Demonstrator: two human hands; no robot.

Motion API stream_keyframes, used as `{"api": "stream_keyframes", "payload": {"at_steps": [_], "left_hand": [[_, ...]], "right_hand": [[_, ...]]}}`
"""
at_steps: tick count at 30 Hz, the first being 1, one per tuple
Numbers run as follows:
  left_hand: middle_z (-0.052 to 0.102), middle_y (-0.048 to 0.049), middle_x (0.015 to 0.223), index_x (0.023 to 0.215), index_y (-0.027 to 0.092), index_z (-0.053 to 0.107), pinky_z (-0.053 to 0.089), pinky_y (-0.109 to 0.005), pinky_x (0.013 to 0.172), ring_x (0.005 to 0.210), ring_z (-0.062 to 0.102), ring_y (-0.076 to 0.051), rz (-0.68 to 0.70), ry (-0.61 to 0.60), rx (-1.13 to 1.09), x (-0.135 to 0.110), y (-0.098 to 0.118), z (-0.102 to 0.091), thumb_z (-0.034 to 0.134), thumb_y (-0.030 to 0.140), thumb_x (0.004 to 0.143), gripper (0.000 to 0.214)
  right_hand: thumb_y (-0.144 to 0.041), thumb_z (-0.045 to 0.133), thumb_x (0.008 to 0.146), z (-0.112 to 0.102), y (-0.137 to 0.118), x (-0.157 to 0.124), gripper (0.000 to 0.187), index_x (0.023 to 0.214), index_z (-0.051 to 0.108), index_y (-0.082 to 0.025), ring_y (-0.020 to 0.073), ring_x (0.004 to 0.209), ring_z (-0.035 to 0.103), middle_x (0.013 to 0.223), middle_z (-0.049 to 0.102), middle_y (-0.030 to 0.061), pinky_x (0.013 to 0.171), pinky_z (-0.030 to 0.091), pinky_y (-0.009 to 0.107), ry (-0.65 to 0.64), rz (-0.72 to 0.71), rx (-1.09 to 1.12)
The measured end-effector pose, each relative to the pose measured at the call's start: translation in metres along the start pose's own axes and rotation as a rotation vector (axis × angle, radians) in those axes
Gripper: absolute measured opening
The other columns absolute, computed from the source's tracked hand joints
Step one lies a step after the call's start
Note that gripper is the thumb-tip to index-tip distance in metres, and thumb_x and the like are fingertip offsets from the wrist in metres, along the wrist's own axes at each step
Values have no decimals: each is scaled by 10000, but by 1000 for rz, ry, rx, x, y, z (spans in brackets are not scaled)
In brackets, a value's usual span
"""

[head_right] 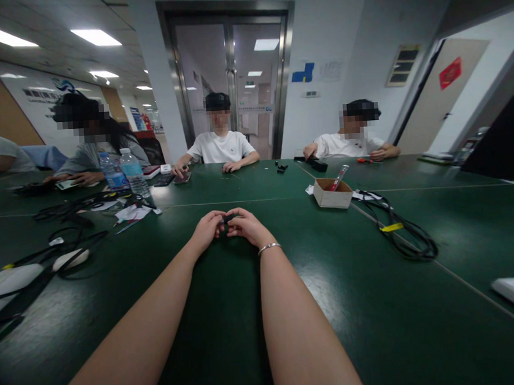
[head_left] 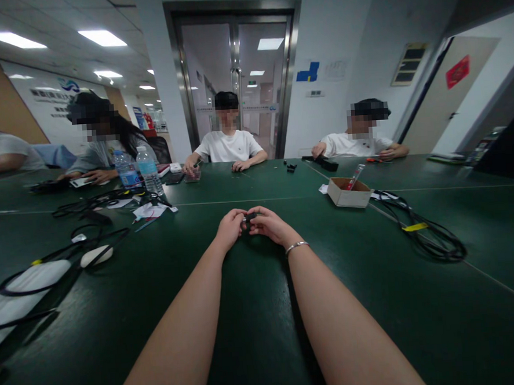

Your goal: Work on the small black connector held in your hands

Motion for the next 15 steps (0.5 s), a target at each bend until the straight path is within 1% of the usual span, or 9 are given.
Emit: {"api": "stream_keyframes", "payload": {"at_steps": [6,10,12,15], "left_hand": [[490,26,528,896,141,604,340,-174,412,419,422,-79,63,27,42,-2,1,-2,441,289,853,225],[479,22,495,872,131,603,334,-179,398,403,418,-85,66,21,50,-1,1,-2,420,353,873,288],[507,14,536,879,136,602,342,-179,394,411,432,-83,44,12,32,0,-1,-2,433,347,864,271],[574,-2,675,922,150,603,366,-179,399,433,459,-70,9,23,5,2,-3,-2,473,259,816,200]], "right_hand": [[-184,639,780,0,-1,0,114,874,577,-169,108,557,590,698,608,5,546,560,235,0,-26,31],[-169,636,789,-2,0,1,101,877,586,-168,95,522,572,715,611,7,507,549,215,28,-21,31],[-147,638,786,-2,0,1,110,880,584,-166,91,508,567,708,612,6,501,547,211,44,-27,42],[-127,636,785,-3,1,1,121,880,574,-169,87,488,565,688,610,-3,495,547,209,74,-23,50]]}}
Point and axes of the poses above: each hand's wrist, its own x-axis towards the middle knuckle, its own z-axis out of the palm, y = z × x, the point moved 3 cm from there along x, towards the middle knuckle
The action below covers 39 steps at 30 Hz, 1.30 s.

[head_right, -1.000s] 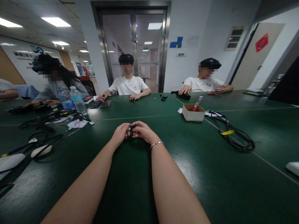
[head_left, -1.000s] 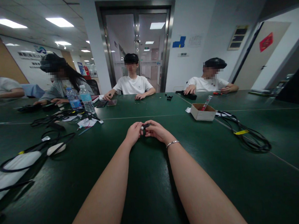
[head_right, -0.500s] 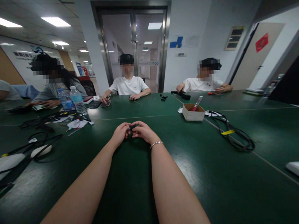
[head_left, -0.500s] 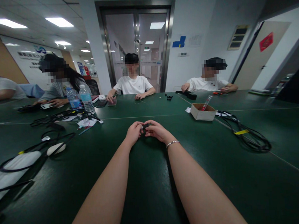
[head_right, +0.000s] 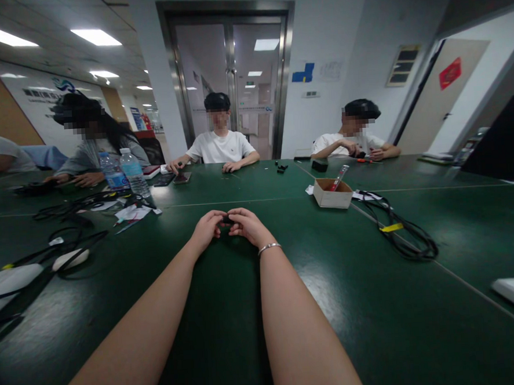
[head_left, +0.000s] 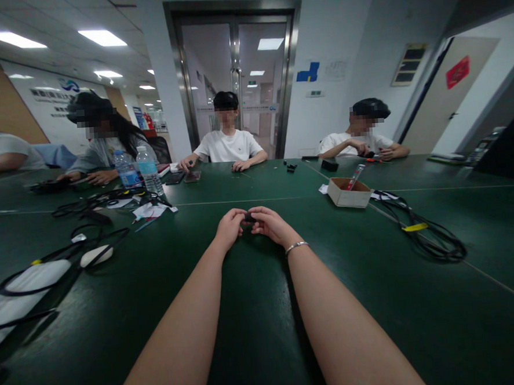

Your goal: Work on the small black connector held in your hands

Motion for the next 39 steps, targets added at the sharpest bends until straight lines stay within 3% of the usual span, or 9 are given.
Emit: {"api": "stream_keyframes", "payload": {"at_steps": [3,8,15,21,27,31,36,39], "left_hand": [[561,7,671,923,151,608,367,-175,398,428,452,-64,-8,15,1,0,0,0,477,215,791,196],[464,36,519,883,137,607,331,-170,376,392,407,-72,26,-4,50,-2,2,0,436,316,844,250],[562,-6,748,963,162,601,390,-164,409,488,471,-68,-4,55,26,-2,2,-1,460,239,811,221],[478,18,631,932,145,606,378,-172,395,445,437,-69,37,50,69,-3,3,-3,449,354,858,272],[468,37,585,975,155,572,348,-164,385,416,409,-68,12,22,-29,-2,2,-1,424,220,829,218],[438,45,512,929,154,576,341,-170,382,403,397,-81,51,31,15,-2,2,-2,418,306,853,232],[459,47,514,924,157,573,338,-168,384,401,407,-80,31,-2,-22,-1,0,0,415,216,801,209],[409,57,450,886,157,575,306,-172,363,373,368,-87,43,0,-14,0,0,1,404,281,826,220]], "right_hand": [[-119,643,776,0,0,0,131,862,559,-173,82,481,568,690,610,-12,480,540,194,13,8,4],[-121,649,768,0,0,0,153,866,545,-176,82,471,565,678,610,-19,469,532,188,11,20,1],[-122,661,763,0,-1,-1,147,863,567,-173,81,470,561,662,605,-18,488,537,197,11,9,12],[-125,648,775,-1,0,0,126,865,572,-172,87,464,562,634,597,-19,469,524,189,18,18,4],[-119,650,777,0,-1,-2,130,873,578,-168,85,476,564,660,601,-11,486,527,193,16,10,14],[-131,666,773,0,0,-2,136,869,578,-171,87,483,565,649,598,-11,490,525,194,15,13,5],[-138,678,761,-1,1,0,155,868,572,-176,87,482,564,642,592,-19,485,523,191,2,7,13],[-146,687,755,-1,1,0,160,862,572,-175,82,480,559,667,602,-15,488,526,193,-3,0,15]]}}
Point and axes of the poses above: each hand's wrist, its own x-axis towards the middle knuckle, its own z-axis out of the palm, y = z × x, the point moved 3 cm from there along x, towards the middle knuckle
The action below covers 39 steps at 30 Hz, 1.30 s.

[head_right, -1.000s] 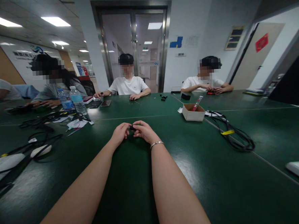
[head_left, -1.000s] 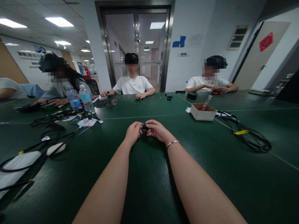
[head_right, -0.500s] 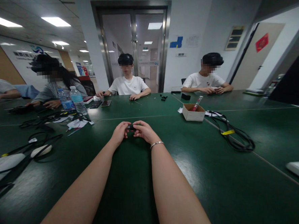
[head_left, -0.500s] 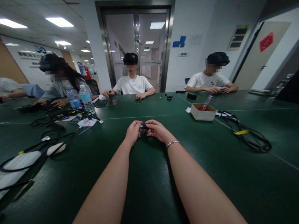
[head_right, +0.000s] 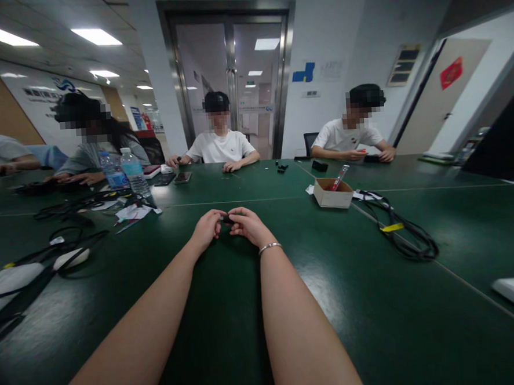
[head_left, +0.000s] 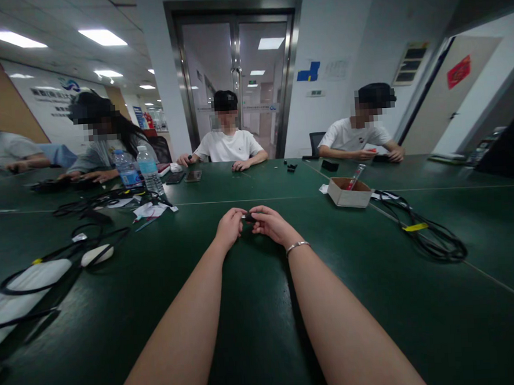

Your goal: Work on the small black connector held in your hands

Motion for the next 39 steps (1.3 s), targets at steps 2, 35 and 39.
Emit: {"api": "stream_keyframes", "payload": {"at_steps": [2,35,39], "left_hand": [[408,56,448,869,158,580,301,-173,363,371,365,-86,-3,-5,-12,0,0,1,404,319,833,241],[560,-23,756,890,138,607,420,-163,426,542,495,-80,44,107,48,1,-2,-7,547,349,798,239],[569,-49,841,869,137,622,469,-178,480,601,535,-89,106,58,92,0,-5,-9,595,361,778,243]], "right_hand": [[-148,695,750,0,0,0,168,862,573,-175,83,485,562,675,604,-13,490,528,196,5,4,1],[-141,685,712,4,1,2,281,931,516,-189,70,410,496,659,580,-50,427,487,200,-27,-61,-181],[-174,681,703,10,6,2,213,811,498,-193,59,372,429,711,592,-42,350,358,184,81,-152,-564]]}}
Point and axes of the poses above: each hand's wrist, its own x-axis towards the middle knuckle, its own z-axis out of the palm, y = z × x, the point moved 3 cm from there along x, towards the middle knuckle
